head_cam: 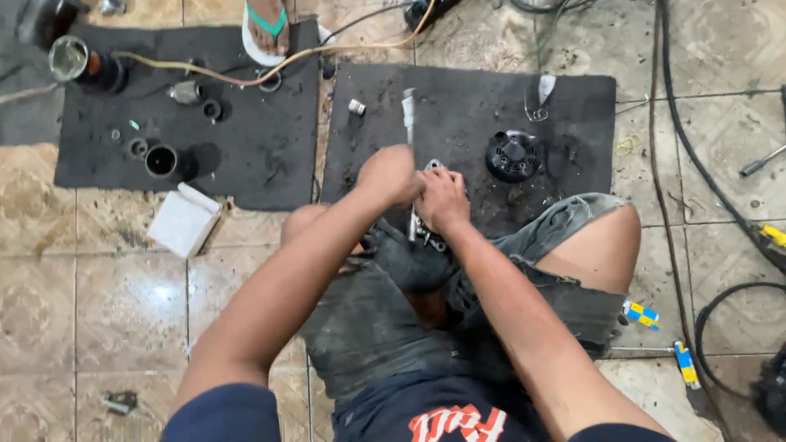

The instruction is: Tightening bolts on a motor or alternator housing using a socket extension tool.

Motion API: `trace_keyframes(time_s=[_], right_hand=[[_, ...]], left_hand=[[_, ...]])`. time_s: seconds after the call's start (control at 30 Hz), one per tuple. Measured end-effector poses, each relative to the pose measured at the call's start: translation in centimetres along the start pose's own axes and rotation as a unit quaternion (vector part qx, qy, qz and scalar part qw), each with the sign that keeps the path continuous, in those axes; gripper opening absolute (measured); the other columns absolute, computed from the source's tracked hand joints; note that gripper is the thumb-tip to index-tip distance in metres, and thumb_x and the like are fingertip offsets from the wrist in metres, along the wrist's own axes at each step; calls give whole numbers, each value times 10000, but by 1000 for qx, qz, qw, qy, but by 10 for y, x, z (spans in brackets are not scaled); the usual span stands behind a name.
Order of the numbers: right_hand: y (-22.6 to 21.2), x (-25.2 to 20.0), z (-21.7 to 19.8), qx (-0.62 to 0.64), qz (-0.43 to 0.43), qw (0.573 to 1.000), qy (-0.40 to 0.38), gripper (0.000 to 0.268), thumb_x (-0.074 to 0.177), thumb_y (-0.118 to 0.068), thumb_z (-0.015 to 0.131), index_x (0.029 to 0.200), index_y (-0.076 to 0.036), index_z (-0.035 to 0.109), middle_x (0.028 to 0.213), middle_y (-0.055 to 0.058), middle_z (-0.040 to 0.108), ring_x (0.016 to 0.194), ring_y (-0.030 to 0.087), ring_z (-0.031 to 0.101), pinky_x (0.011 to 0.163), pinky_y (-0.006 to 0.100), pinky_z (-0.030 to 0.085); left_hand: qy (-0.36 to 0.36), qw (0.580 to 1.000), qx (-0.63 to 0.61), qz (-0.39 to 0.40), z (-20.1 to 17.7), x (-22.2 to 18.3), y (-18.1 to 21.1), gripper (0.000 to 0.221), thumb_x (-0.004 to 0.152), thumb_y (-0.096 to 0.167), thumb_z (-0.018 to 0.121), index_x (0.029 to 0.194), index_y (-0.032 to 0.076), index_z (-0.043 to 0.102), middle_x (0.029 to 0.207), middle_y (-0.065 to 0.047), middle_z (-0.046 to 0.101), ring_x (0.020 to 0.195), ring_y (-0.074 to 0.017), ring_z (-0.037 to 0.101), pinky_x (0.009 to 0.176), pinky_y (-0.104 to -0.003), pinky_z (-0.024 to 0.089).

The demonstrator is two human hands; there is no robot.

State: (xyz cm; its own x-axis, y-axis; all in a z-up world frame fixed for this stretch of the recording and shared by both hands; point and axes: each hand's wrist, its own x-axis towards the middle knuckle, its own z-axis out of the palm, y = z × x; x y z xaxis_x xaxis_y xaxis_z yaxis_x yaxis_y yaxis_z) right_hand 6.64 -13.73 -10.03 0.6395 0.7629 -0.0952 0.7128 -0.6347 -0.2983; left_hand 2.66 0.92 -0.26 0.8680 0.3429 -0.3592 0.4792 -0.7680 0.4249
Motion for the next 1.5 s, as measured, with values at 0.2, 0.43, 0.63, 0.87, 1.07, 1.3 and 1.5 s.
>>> trace_keyframes(time_s=[0.2,0.43,0.63,0.87,1.07,1.3,1.5], right_hand=[[10,7,14,32,25,999,-6,407,907,-267,479,1261,-231,678,1298,-78,646,1360,194,460,1154,454,339],[-21,-5,-12,-91,12,990,111,361,987,-55,388,1260,-221,554,1146,-99,562,1258,92,462,1072,314,330],[8,6,28,41,2,998,44,320,1014,-141,494,1298,-288,507,1170,-98,624,1296,117,451,1145,410,288],[6,14,23,79,65,995,20,268,1013,-497,465,1083,-286,615,1002,-57,725,1095,220,661,1037,549,410],[1,7,11,-24,-16,1000,-1,294,816,-415,634,1057,-249,667,1162,-97,630,1273,180,467,1090,450,362],[-20,-8,-46,-7,1,1000,-27,409,838,-410,578,1174,-216,705,1259,-67,662,1349,179,427,1142,449,308],[-2,-10,-30,243,4,966,-87,810,780,-454,729,1443,-28,538,1488,189,538,1431,420,408,1188,593,317]], left_hand=[[188,899,263,297,2,2,2,123,793,319,695,830,232,774,812,-40,727,830,-315,725,764,-505,513],[386,856,64,337,22,-56,4,380,855,80,757,1216,-6,679,1525,-251,462,1393,-471,440,1128,-543,435],[306,887,-333,96,56,-84,52,661,1077,320,458,1648,93,215,1578,-343,279,1397,-552,341,1134,-603,393],[270,855,-444,-8,57,-28,18,572,1107,432,267,1063,156,766,963,-133,766,1006,-294,733,931,-417,550],[171,929,-303,-125,68,12,-6,527,887,445,715,1254,164,461,973,-111,765,1037,-341,739,930,-507,571],[27,994,55,-86,6,35,12,490,770,358,755,1161,67,708,992,-122,756,1043,-373,700,810,-551,543],[209,741,288,569,-16,8,7,152,868,235,687,1013,220,730,1069,27,683,1207,-264,535,1060,-481,385]])
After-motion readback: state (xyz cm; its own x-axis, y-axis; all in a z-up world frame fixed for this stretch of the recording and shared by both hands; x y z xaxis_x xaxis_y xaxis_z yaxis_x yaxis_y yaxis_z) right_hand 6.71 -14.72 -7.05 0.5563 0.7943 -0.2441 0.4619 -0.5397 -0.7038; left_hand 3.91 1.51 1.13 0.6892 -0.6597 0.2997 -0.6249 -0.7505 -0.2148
